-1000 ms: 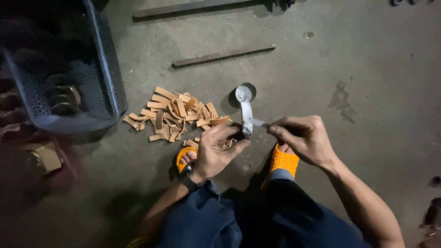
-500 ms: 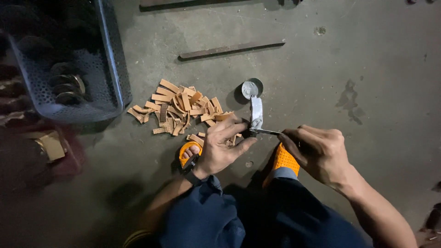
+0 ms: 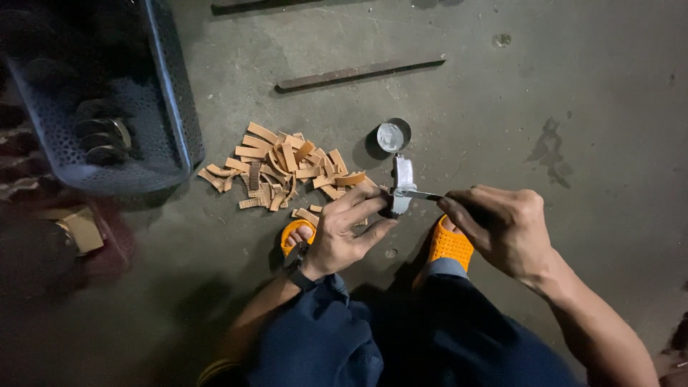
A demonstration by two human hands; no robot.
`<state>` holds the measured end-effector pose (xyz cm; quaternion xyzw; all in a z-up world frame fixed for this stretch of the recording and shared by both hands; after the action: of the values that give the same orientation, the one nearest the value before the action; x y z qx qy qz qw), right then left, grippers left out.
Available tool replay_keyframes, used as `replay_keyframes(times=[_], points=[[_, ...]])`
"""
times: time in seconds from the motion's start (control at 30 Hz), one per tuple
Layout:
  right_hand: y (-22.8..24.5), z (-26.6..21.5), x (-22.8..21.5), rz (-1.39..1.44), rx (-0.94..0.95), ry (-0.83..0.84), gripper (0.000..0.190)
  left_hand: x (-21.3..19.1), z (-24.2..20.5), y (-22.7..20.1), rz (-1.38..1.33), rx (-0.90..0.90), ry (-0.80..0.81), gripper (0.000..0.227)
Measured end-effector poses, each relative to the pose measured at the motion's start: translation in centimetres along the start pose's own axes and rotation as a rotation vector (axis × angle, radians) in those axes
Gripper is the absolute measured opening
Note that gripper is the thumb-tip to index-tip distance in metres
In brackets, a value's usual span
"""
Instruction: The person repeatedly picks up small metal rings from a plastic basket, applies a white paste from a small metal cup using a flat metal tool, and places the coated rings onto a long metal bar on the floor. The process is repeated for multiple rings throughout the clip.
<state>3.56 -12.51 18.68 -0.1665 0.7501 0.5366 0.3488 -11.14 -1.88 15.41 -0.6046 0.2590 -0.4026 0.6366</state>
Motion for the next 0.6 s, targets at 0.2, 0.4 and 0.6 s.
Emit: replay_keyframes(times=[0.2,0.4,0.6], points=[[-0.8,0.3,-0.6,0.094,0.079,0.035,0.011,0.2,-1.1,1.2,0.033,-0.012,0.056,0.01],[-2.3,0.2,-0.5,0.041,0.128,0.165,0.015,0.7,-1.3,1.0,0.04,-0.038,0.239,0.018],[-4.5,-0.3,-0.3,0.162,0.353,0.275,0.017,1.0,-1.6,1.3,0.042,-0.033,0.282,0.024]])
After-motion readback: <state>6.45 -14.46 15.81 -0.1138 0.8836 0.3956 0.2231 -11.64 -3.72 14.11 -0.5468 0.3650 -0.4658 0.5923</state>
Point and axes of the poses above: each hand's wrist, its own z-axis towards the middle knuckle, its own x-axis out of the palm, y = z × x, the point moved 5 cm from there along z, towards the middle knuckle, and after that the axes turned 12 degrees about -z, right-handed, at the moved point
